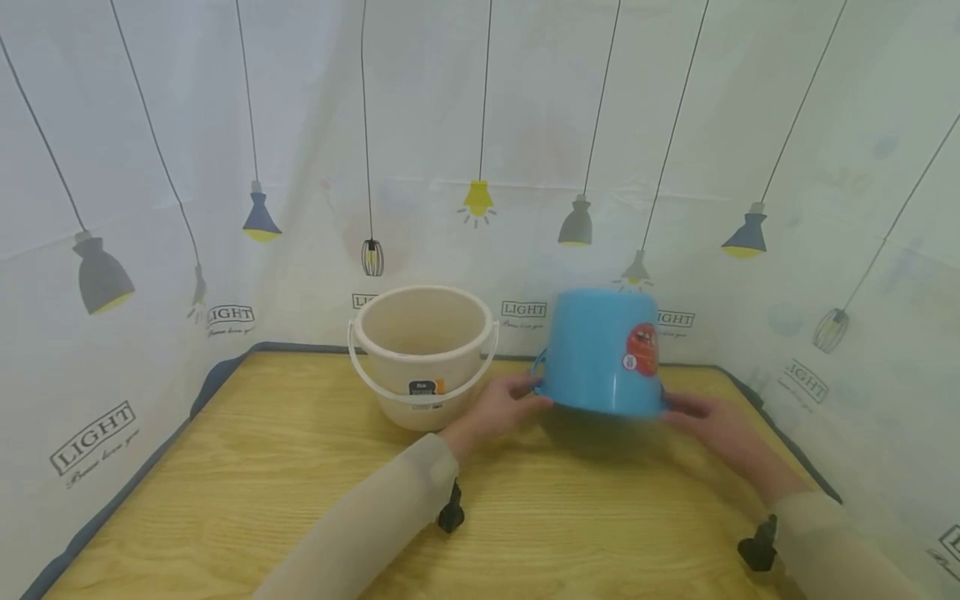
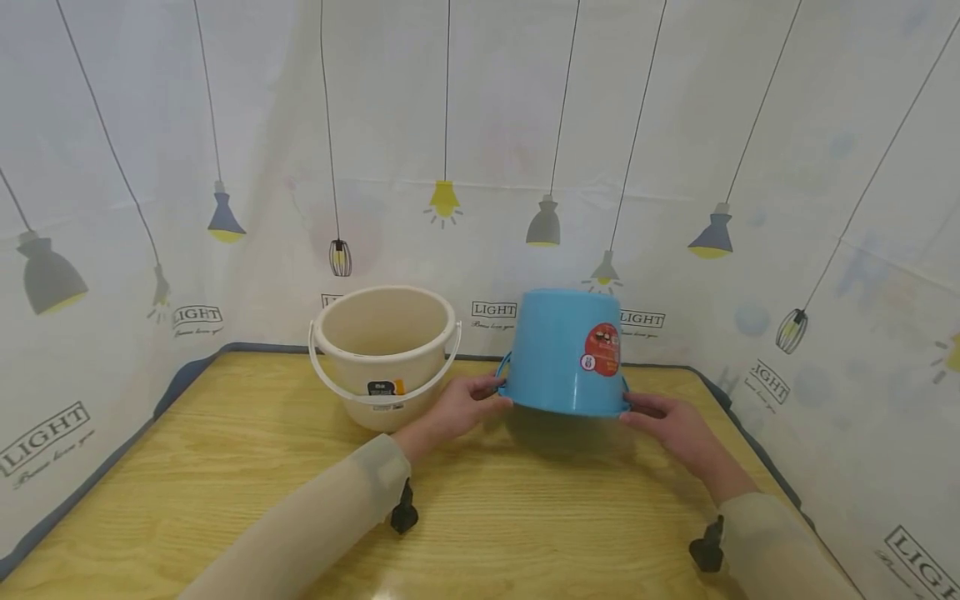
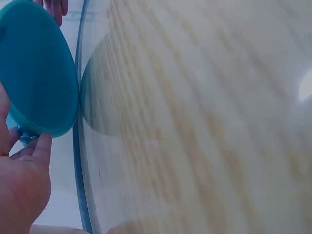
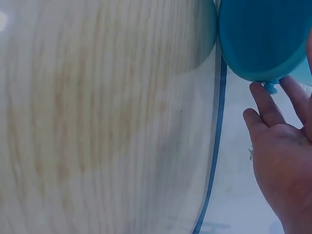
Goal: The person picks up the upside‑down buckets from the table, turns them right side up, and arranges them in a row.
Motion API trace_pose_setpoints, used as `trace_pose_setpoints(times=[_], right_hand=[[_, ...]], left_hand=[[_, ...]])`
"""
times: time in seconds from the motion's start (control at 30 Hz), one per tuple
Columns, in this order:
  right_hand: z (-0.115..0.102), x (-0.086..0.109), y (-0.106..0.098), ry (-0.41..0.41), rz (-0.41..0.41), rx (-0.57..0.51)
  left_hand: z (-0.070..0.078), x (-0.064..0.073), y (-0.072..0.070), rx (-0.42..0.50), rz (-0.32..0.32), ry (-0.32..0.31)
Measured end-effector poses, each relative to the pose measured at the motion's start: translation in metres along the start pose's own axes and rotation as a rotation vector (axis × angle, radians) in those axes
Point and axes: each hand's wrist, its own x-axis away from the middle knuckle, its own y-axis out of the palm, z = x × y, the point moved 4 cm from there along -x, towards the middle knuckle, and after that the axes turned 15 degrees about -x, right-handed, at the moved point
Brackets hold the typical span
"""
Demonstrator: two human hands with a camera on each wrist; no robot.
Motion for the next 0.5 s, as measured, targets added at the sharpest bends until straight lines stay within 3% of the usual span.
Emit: trace_pose_setpoints(times=[0.13,0.33,0.5], right_hand=[[0.0005,0.0001,-0.0042,-0.013,0.012,-0.017],[-0.0045,0.0021,-0.0037,0.004,0.035,-0.036],[-0.0076,0.0047,-0.0028,-0.025,0.057,-0.044]], left_hand=[[0.0022,0.0023,-0.0014,0.013,0.033,0.003],[0.006,0.0057,-0.0034,0.055,0.097,-0.046],[0.0063,0.0085,-0.0024,0.086,0.129,-0.039]])
